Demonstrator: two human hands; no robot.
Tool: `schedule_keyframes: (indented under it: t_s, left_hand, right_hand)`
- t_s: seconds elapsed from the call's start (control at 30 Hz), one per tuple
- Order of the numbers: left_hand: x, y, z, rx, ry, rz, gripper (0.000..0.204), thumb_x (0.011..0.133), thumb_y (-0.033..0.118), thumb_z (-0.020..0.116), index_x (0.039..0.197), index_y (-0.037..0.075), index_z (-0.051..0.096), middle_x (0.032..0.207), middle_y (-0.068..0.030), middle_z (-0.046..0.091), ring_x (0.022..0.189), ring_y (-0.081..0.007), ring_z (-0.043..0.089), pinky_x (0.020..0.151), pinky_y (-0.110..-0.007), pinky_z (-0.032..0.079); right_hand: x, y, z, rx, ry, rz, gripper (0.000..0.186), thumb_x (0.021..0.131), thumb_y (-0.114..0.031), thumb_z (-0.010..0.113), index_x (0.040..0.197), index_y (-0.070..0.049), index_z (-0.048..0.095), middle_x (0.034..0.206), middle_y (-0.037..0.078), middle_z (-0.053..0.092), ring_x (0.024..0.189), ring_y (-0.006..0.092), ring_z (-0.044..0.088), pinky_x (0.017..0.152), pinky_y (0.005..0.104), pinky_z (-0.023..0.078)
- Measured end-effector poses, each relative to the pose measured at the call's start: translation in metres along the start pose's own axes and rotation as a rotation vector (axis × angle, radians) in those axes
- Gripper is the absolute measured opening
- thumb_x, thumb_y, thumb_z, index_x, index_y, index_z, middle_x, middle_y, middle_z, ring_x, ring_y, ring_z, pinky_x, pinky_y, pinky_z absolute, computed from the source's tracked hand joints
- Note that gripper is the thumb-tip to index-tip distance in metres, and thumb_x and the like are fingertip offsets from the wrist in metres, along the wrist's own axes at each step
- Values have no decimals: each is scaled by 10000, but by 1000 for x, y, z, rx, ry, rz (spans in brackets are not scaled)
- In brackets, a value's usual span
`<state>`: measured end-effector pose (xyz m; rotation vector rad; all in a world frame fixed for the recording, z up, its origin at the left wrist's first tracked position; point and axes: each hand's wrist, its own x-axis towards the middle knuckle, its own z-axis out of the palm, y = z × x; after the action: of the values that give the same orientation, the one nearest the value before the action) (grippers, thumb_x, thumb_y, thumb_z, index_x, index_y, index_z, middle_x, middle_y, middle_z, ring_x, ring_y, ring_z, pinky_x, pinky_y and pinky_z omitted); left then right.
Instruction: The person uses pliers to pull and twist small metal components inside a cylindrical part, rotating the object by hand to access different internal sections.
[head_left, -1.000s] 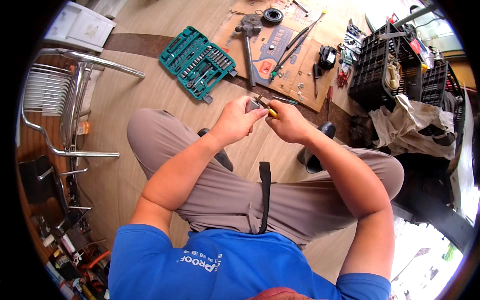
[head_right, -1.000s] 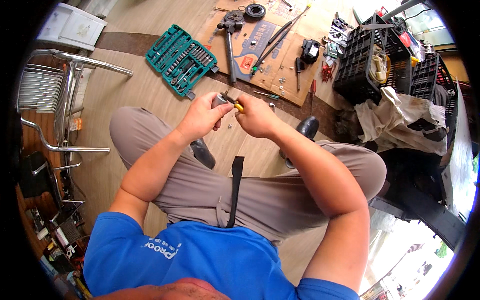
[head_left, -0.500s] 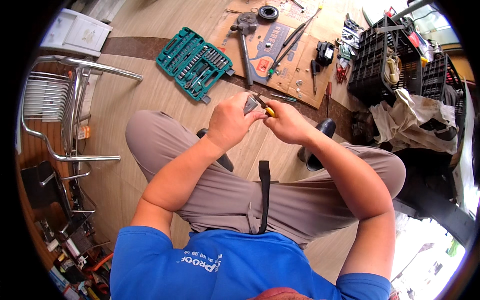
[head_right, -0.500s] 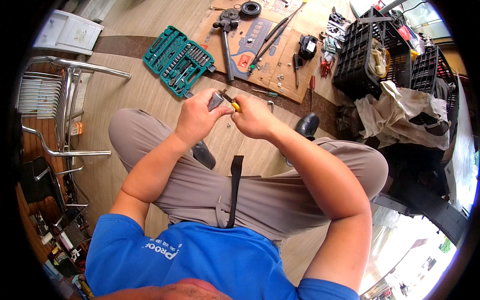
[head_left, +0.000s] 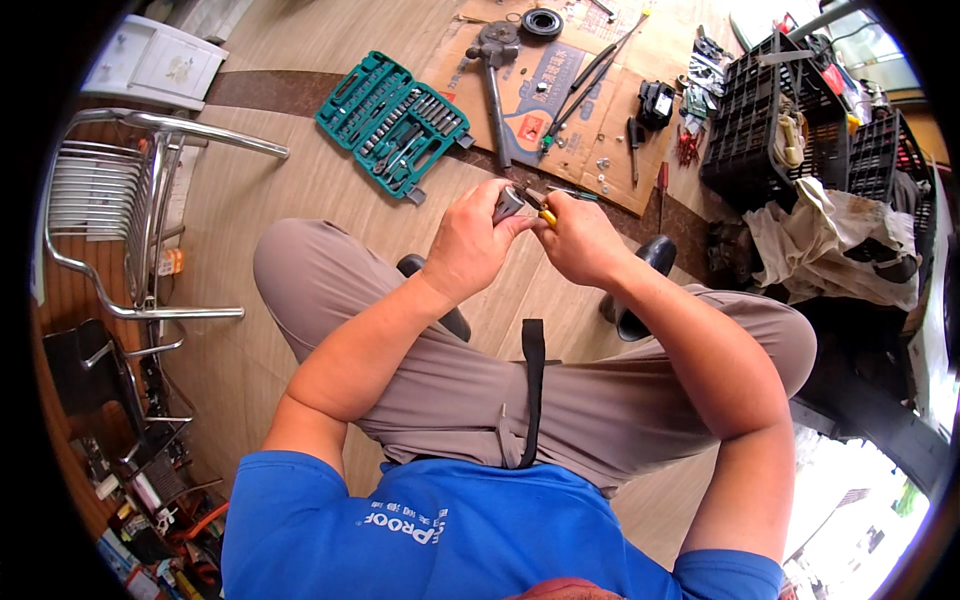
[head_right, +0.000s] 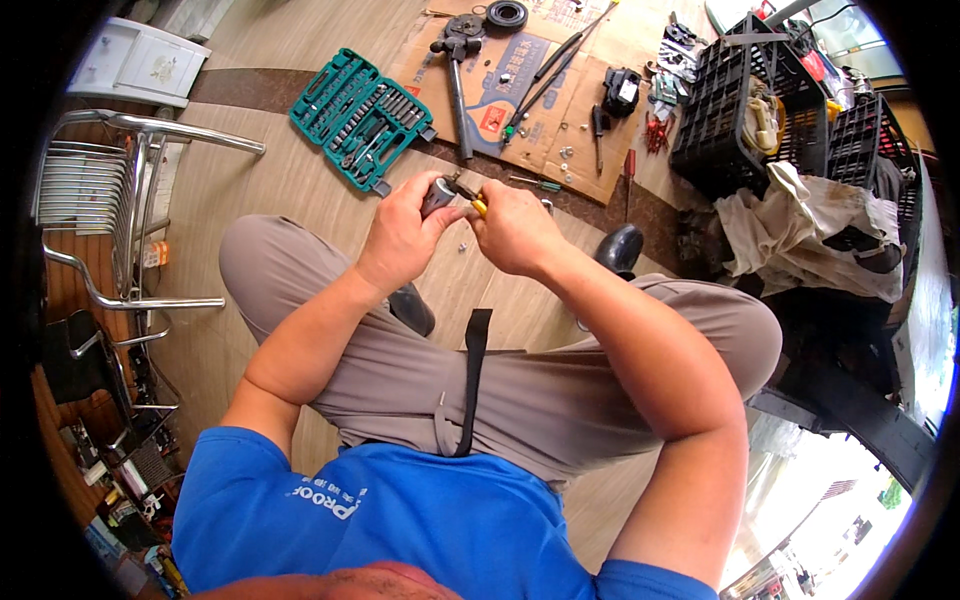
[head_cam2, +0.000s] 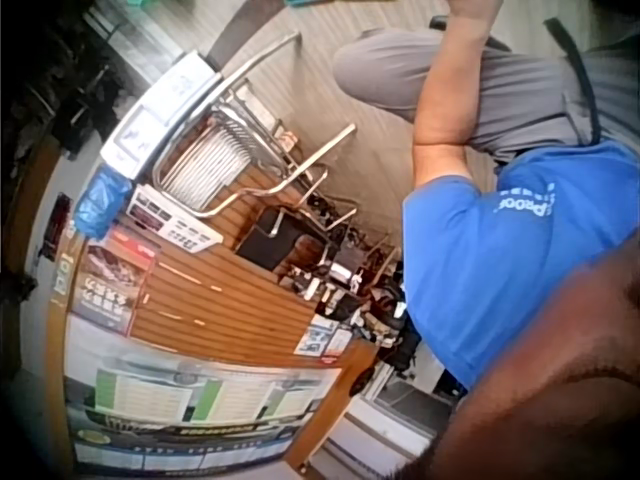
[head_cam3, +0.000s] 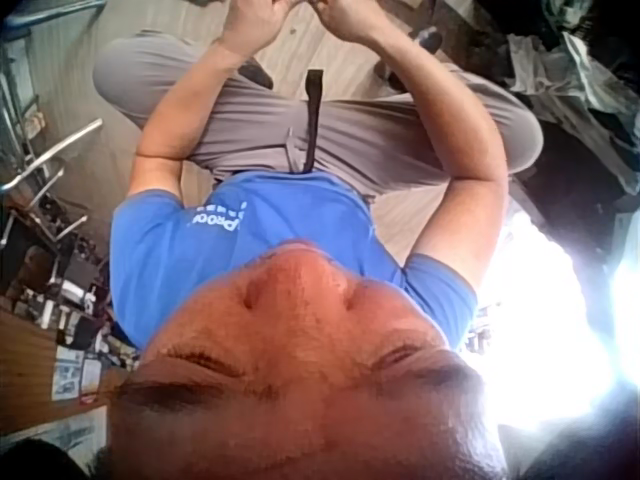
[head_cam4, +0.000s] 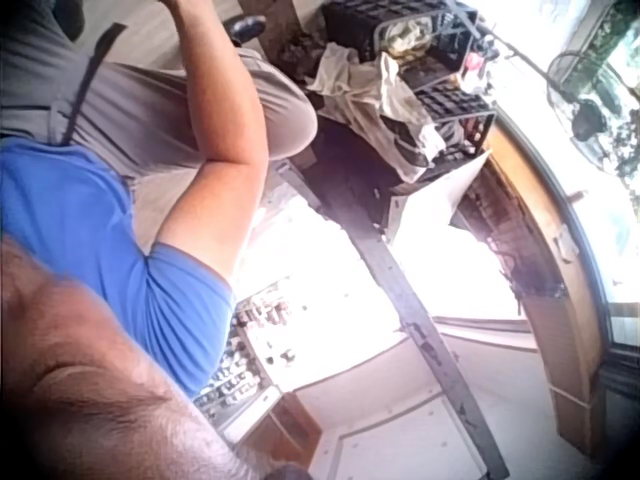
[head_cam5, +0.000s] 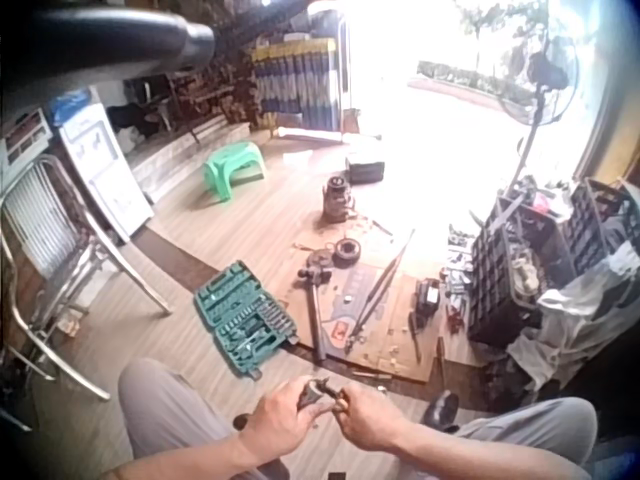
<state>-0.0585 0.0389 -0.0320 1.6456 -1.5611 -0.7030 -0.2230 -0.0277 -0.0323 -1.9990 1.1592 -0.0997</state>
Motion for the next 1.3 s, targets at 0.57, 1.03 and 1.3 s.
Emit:
schedule_keyframes:
  t_s: [0.57,1.03,1.3]
  left_hand:
    - [3,-11,-2,-347,-192,-386,184,909,132,687,1031,6,629,715,16,574,587,-59,499,529,-247,413]
    - [9,-14,-11,-586,-203,-451,143,938,128,657,1004,11,607,730,30,571,564,-37,487,508,-210,410]
    - [11,-1,-17,-472,-172,-443,186,910,140,703,1006,9,615,692,55,540,555,-20,463,497,-196,384]
  right_hand:
    - [8,20,3,110,-128,-108,215,878,-117,607,1030,18,538,925,234,611,894,378,604,798,425,477]
    - [11,19,-22,148,-283,-42,321,810,-86,577,1109,22,619,1010,286,655,1004,432,612,882,455,487]
    - [9,18,-20,659,-426,163,258,875,-96,586,1108,5,629,905,111,700,732,167,681,604,308,547]
